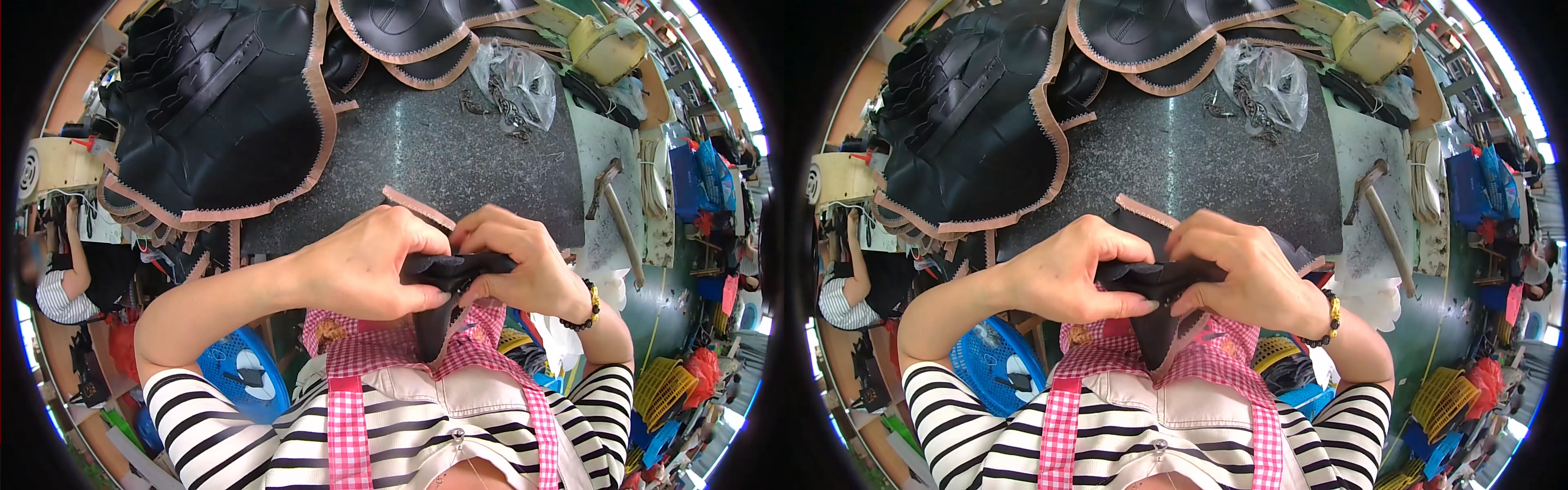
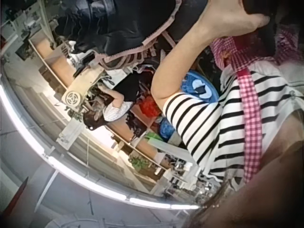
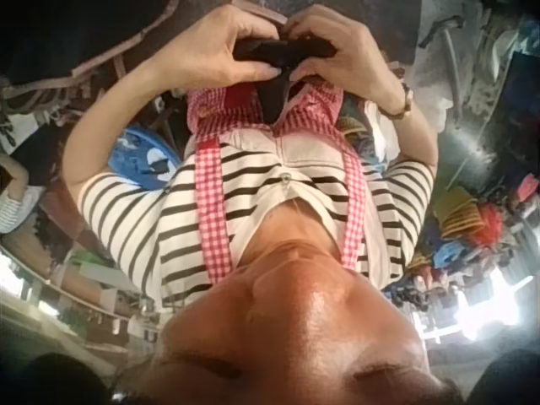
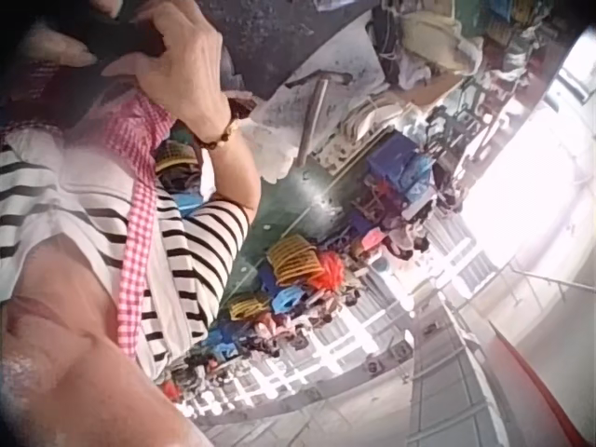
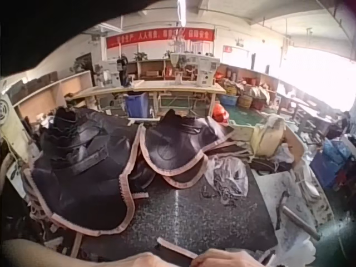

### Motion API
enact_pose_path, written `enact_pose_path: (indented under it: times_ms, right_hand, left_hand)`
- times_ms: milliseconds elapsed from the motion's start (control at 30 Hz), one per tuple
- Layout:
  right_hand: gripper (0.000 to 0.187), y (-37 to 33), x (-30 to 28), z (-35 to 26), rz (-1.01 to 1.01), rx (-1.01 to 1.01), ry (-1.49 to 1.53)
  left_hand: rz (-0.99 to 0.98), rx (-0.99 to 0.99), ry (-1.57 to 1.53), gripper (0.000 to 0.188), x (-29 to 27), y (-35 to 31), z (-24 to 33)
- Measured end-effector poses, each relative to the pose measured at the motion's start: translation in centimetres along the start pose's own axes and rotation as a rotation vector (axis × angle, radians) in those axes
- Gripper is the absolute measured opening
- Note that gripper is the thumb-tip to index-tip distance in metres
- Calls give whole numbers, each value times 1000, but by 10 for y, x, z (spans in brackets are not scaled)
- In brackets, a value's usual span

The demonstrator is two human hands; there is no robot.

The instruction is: The person is assembling black leather shoe uppers by hand. They pick up a shoe upper, insert a metal staple into a slot, and use a hammer to secure it. This process is repeated for multiple shoe uppers on the workbench.

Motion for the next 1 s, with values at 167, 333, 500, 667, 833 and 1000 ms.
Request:
enact_pose_path:
  times_ms: [167,333,500,667,833,1000]
  right_hand:
    - [44,-18,5,2,113,-318,-61]
    - [31,-18,4,-7,38,-360,-124]
    - [26,-22,6,-11,51,-328,-200]
    - [25,-28,11,-9,118,-443,-298]
    - [29,-31,11,-6,137,-507,-330]
    - [36,-32,14,-8,120,-355,-436]
  left_hand:
    - [-56,-208,-300,19,7,-8,-14]
    - [-52,-148,-284,23,5,-7,-17]
    - [-11,-102,-278,25,9,-7,-13]
    - [-16,-138,-370,25,13,-4,-15]
    - [-23,-135,-419,22,18,-1,-20]
    - [63,-152,-359,19,21,-5,-14]
Point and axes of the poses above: each hand's wrist, its own y-axis towards the middle knuckle, its own x-axis out of the palm, z = x × y, the point moved 4 cm from there along y, towards the middle knuckle, and after that the axes turned 10 degrees about y, right-handed, at the moved point
